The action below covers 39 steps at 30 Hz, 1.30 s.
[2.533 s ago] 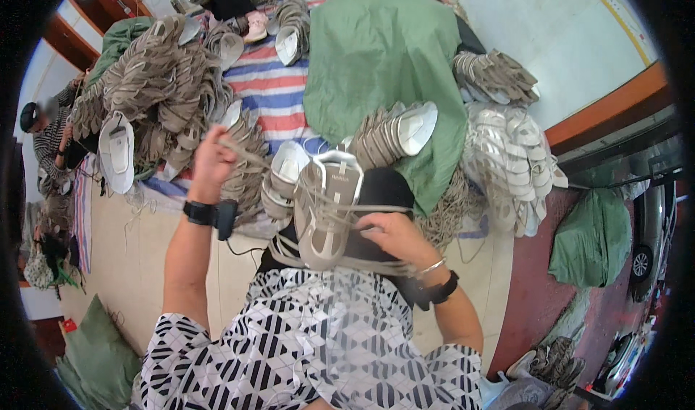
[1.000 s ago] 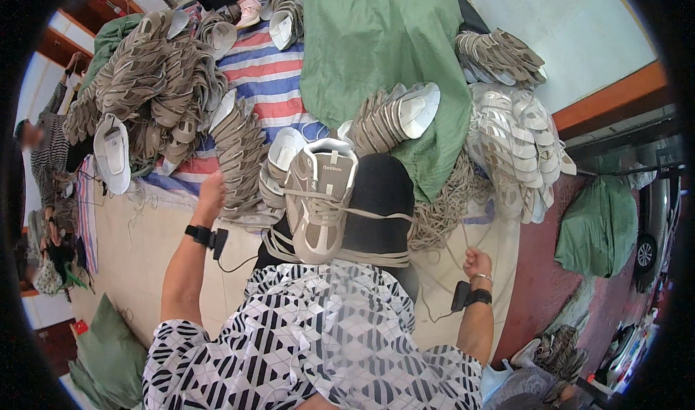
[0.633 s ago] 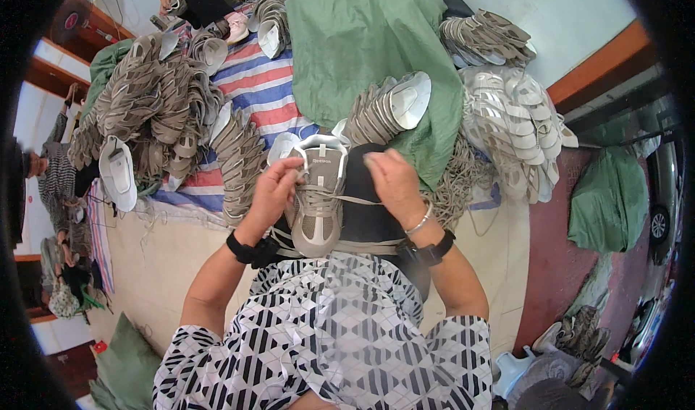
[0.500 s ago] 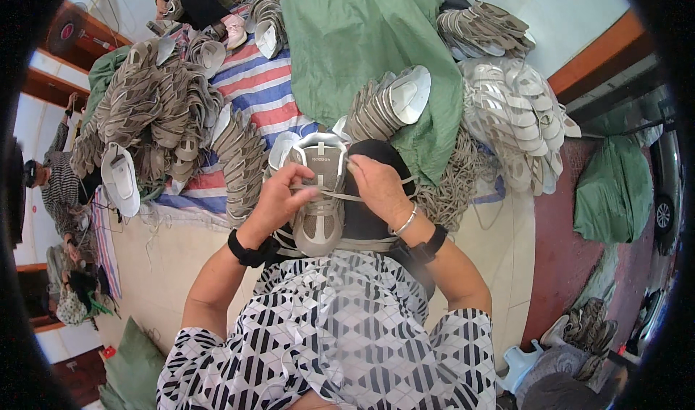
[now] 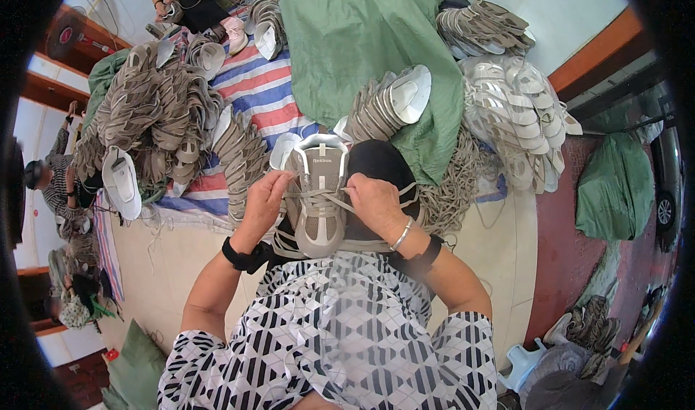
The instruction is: The person sits on the floor and laces a beige sneaker by hand. They thread the laces through the eyelets, pull them tight, and tie a knot. The workspace is cluttered with stacks of shoe parts and other footwear.
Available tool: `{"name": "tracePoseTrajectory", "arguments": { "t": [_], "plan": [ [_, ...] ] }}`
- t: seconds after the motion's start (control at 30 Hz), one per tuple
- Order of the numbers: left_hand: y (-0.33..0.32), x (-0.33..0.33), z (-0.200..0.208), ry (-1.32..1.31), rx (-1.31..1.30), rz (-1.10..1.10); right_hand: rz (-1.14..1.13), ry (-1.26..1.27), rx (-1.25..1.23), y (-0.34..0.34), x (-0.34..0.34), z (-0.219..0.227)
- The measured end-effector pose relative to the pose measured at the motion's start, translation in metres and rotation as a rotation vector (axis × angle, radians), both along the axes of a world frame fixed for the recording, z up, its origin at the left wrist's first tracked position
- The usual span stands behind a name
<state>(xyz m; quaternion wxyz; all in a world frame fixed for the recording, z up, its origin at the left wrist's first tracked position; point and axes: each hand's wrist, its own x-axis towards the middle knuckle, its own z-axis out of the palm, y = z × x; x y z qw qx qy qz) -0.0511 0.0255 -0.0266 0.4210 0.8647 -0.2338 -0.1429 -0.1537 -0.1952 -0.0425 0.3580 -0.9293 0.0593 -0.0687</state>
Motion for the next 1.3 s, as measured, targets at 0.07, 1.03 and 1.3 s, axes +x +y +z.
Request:
{"name": "tracePoseTrajectory", "arguments": {
  "t": [0.07, 1.03, 1.3],
  "plan": [
    [-0.001, -0.006, -0.004, -0.050, -0.169, 0.042, -0.014, -0.037, -0.006, 0.001, 0.001, -0.002],
    [-0.019, -0.013, -0.013, -0.097, -0.005, 0.037, 0.258, -0.024, -0.082, -0.004, 0.010, 0.001],
    [-0.026, 0.030, 0.032, -0.632, 0.101, -0.630, 0.606, -0.361, -0.494, -0.022, 0.030, 0.014]
  ]
}}
